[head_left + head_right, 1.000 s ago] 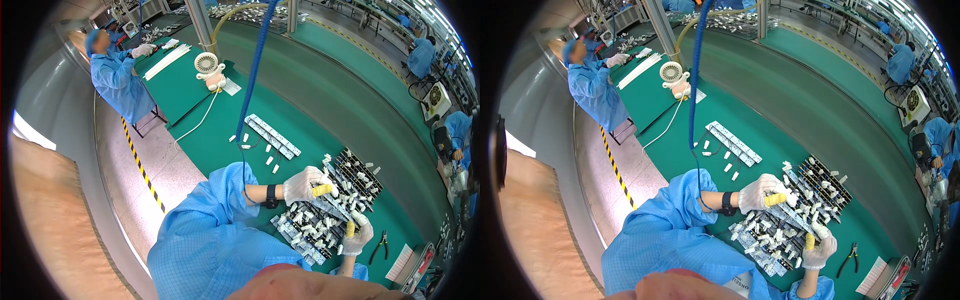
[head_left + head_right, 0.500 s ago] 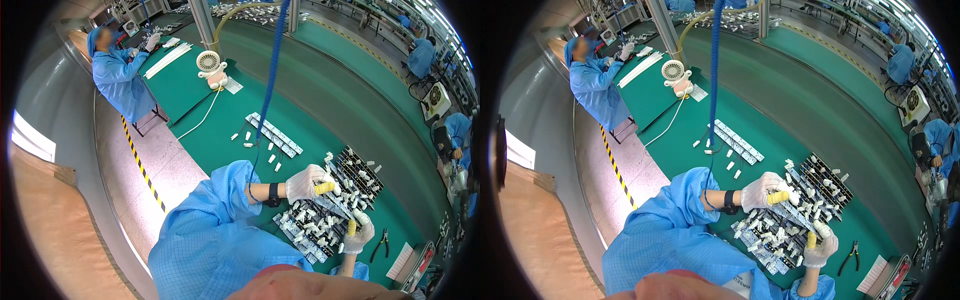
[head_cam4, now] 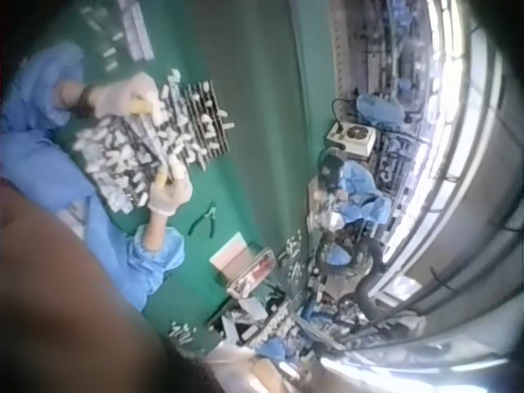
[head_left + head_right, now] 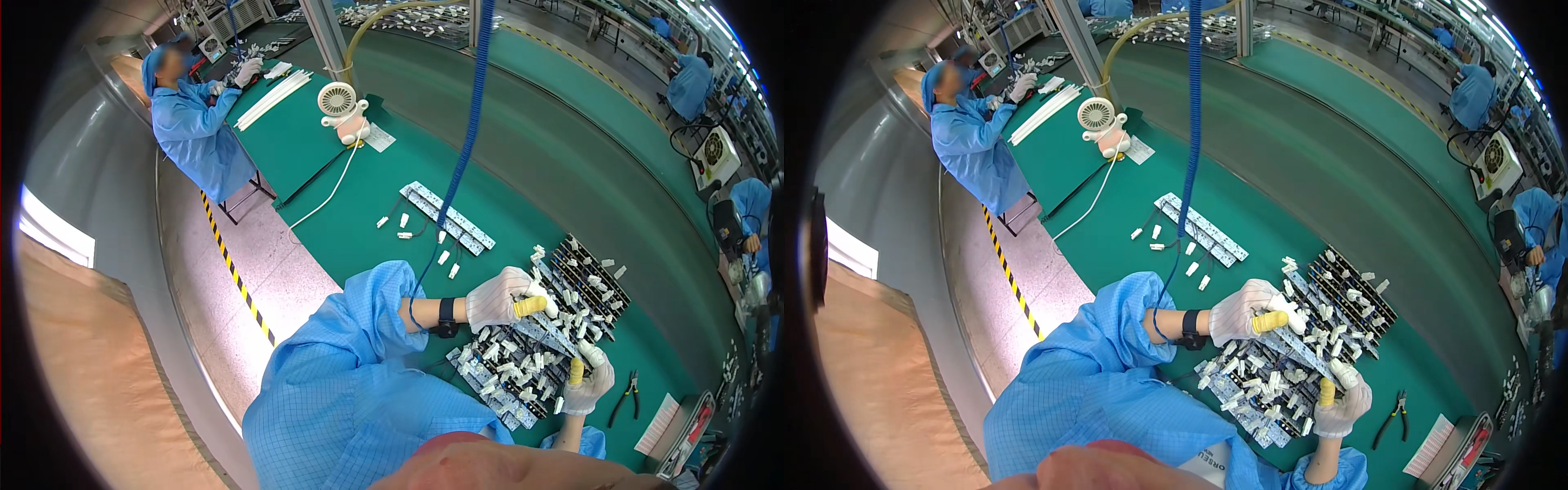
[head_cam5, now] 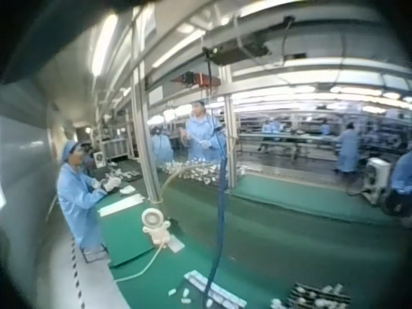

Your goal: Trimming and inspecting electronic circuit board components using manual tools at an assembly station.

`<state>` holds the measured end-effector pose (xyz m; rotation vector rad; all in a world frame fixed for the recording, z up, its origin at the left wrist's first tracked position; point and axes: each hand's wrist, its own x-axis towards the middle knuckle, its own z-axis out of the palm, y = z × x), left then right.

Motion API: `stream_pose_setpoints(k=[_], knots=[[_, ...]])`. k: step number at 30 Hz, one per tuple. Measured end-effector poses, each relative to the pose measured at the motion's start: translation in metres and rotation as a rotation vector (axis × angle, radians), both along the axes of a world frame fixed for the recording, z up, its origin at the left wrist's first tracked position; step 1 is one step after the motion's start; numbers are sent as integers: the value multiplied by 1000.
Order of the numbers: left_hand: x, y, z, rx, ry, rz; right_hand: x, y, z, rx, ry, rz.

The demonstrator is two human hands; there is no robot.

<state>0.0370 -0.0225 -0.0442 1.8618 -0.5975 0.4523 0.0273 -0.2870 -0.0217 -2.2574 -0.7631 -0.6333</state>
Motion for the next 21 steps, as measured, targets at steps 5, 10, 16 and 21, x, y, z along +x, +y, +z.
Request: stream_pose_setpoints(k=[5,10,16,21], knots=[[0,-1,4,-14,-28,-4,1,0,-1,6,-13,-4],[-1,-1,6,-12,-29,5,-1,-1,-1,-14,4,-6],[-2,0,7,-12,-20,4,0,1,-2,-3,-12,-25],[-4,-1,13,-35,4,-10,0,1,-2,41,12,-1]])
